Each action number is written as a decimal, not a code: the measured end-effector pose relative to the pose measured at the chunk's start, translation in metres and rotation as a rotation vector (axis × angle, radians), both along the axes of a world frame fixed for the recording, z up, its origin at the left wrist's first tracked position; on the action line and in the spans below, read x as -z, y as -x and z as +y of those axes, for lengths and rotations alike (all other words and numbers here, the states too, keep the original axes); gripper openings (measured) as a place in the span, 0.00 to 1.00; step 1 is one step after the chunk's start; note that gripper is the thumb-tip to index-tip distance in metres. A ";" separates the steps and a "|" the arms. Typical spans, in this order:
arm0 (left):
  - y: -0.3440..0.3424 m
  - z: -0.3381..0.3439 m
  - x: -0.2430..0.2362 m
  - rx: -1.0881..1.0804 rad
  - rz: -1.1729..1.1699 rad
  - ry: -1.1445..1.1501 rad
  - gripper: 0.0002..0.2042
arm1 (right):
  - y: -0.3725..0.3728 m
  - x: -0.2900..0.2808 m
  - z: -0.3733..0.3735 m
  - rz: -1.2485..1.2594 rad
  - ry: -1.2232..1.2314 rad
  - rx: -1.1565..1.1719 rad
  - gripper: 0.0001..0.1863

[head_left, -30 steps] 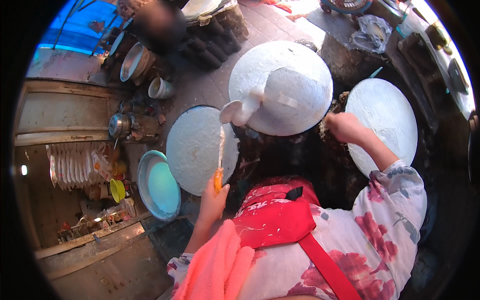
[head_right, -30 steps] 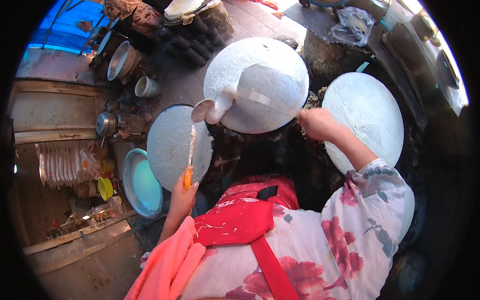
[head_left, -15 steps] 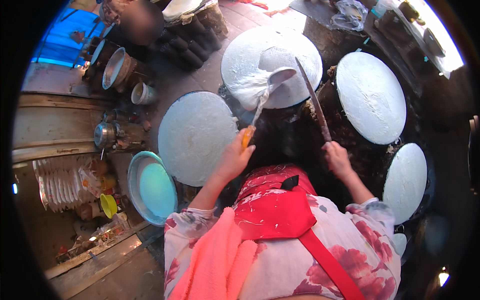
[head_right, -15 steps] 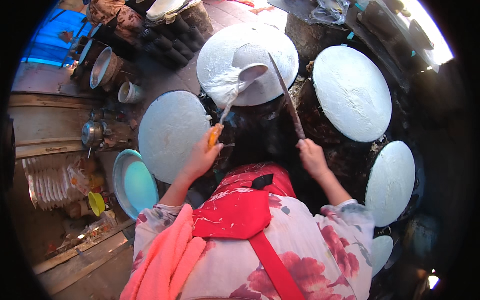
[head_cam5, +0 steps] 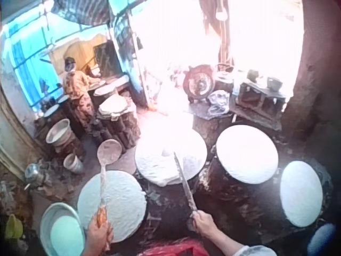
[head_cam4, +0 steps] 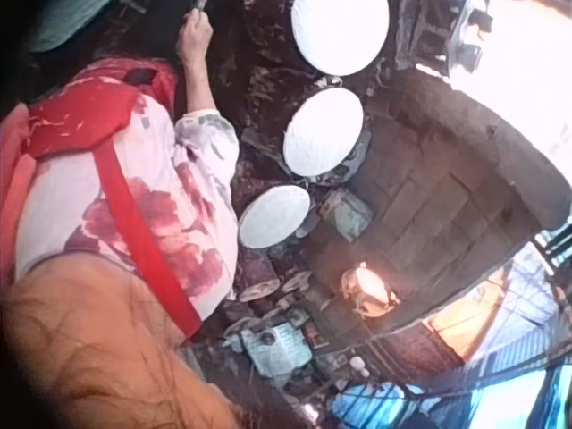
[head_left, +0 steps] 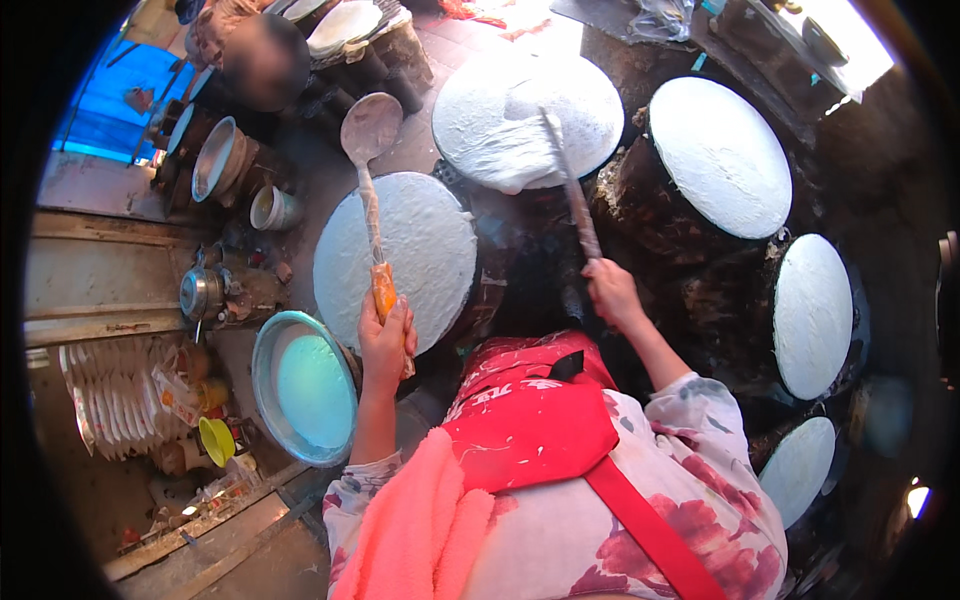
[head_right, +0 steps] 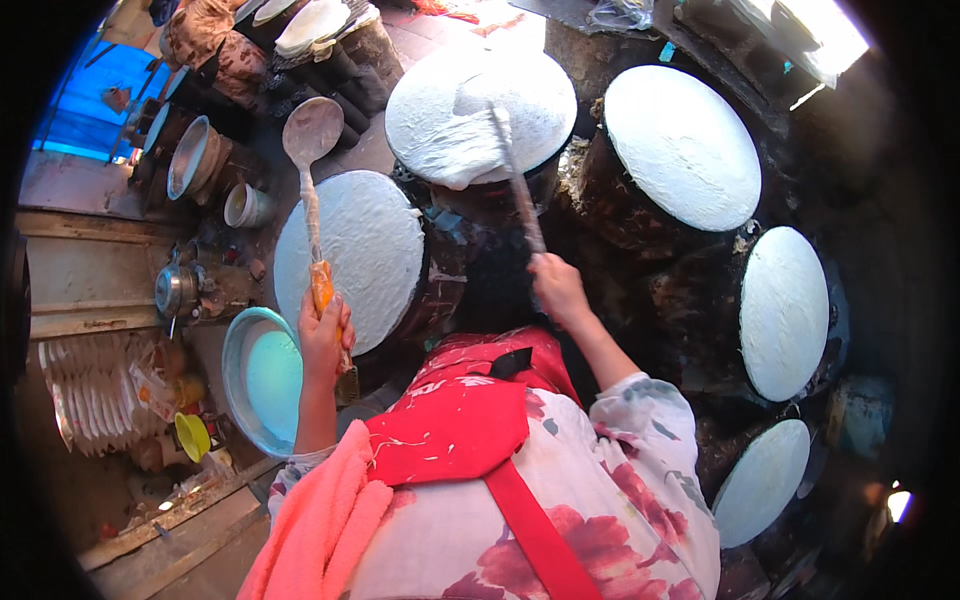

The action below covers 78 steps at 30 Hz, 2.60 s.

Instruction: The person ladles white batter from a blue basin onto several large, hot, convex metal pans and spreads it into thin circular layers using a wooden stick. They repeat this process across multiple pans, occasionally flipping the cooked layers with a metal spatula.

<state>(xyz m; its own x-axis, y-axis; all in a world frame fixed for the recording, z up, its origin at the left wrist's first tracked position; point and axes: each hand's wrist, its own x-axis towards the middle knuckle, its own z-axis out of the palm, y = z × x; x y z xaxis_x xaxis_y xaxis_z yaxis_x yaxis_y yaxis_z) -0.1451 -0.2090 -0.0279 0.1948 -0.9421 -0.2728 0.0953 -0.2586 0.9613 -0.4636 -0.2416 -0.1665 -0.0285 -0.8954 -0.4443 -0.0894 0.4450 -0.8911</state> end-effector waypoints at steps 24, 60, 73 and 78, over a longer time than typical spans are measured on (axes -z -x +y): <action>0.015 -0.015 0.001 0.150 -0.070 -0.117 0.15 | 0.003 -0.015 -0.032 0.647 0.253 -0.410 0.19; 0.082 -0.041 0.001 0.198 -0.089 -0.334 0.15 | 0.080 -0.005 -0.278 0.949 0.322 -0.290 0.17; 0.068 -0.039 -0.002 0.142 0.060 -0.314 0.14 | 0.031 -0.010 -0.144 0.828 0.198 -0.180 0.14; 0.066 -0.040 -0.008 0.160 0.105 -0.311 0.15 | 0.061 -0.017 -0.158 0.810 0.232 -0.125 0.15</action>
